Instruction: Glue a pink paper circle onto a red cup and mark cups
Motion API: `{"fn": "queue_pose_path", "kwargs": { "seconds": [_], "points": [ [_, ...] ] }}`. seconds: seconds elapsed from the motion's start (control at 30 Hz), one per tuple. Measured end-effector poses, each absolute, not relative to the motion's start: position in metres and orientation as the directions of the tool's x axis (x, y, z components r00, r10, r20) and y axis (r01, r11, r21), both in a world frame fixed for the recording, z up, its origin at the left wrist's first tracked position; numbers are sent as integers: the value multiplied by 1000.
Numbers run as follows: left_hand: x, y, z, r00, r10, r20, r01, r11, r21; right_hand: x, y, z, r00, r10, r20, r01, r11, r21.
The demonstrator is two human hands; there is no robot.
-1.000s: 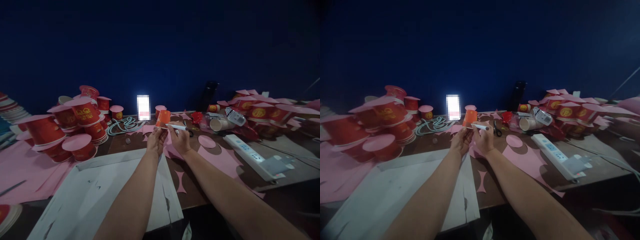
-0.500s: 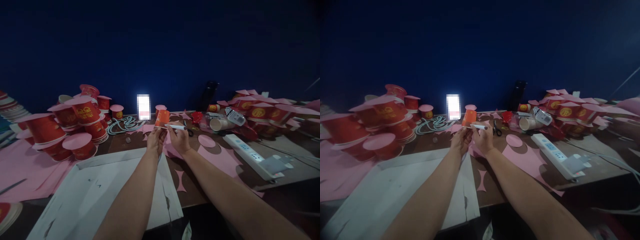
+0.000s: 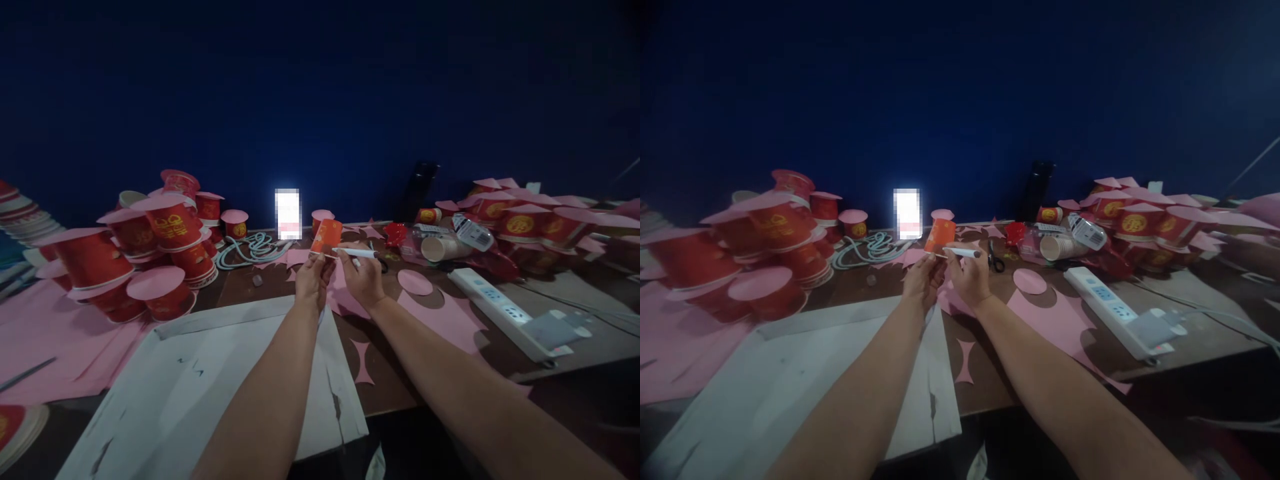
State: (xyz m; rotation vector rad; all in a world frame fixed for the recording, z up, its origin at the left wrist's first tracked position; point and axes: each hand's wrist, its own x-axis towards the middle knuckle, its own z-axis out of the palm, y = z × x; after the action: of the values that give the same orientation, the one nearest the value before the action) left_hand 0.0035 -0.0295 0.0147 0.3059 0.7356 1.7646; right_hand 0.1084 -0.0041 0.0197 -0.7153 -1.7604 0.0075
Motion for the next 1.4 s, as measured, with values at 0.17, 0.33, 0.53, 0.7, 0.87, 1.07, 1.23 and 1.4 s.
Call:
{"fn": "queue_pose_path", "kwargs": {
  "seconds": [0.17, 0.33, 0.53, 0.7, 0.87, 1.07, 1.23, 1.4],
  "points": [
    [6, -30, 14, -327, 935, -138, -730, -158, 665, 107, -5, 21, -137, 464, 875, 458, 813, -359],
    [8, -28, 10, -324, 939, -112, -711, -163, 684, 106, -6, 22, -147, 496, 856, 485, 790, -374],
    [8, -26, 7, -340, 936, -92, -697, -186, 693, 105, -8, 21, -156, 523, 838, 530, 760, -376],
    [7, -26, 6, -339, 936, -91, -696, -185, 694, 105, -7, 20, -135, 517, 845, 536, 756, -376],
    [7, -26, 6, -325, 942, -88, -683, -169, 711, 106, -8, 21, -131, 513, 848, 541, 754, -372],
    [8, -31, 13, -320, 940, -123, -718, -156, 679, 106, -9, 21, -168, 518, 839, 499, 778, -380],
    [5, -32, 18, -314, 929, -195, -811, -155, 565, 107, -7, 22, -24, 492, 870, 459, 779, -428],
    [0, -29, 15, -295, 929, -223, -856, -154, 493, 109, -6, 21, 37, 519, 854, 473, 744, -472]
  ]
}}
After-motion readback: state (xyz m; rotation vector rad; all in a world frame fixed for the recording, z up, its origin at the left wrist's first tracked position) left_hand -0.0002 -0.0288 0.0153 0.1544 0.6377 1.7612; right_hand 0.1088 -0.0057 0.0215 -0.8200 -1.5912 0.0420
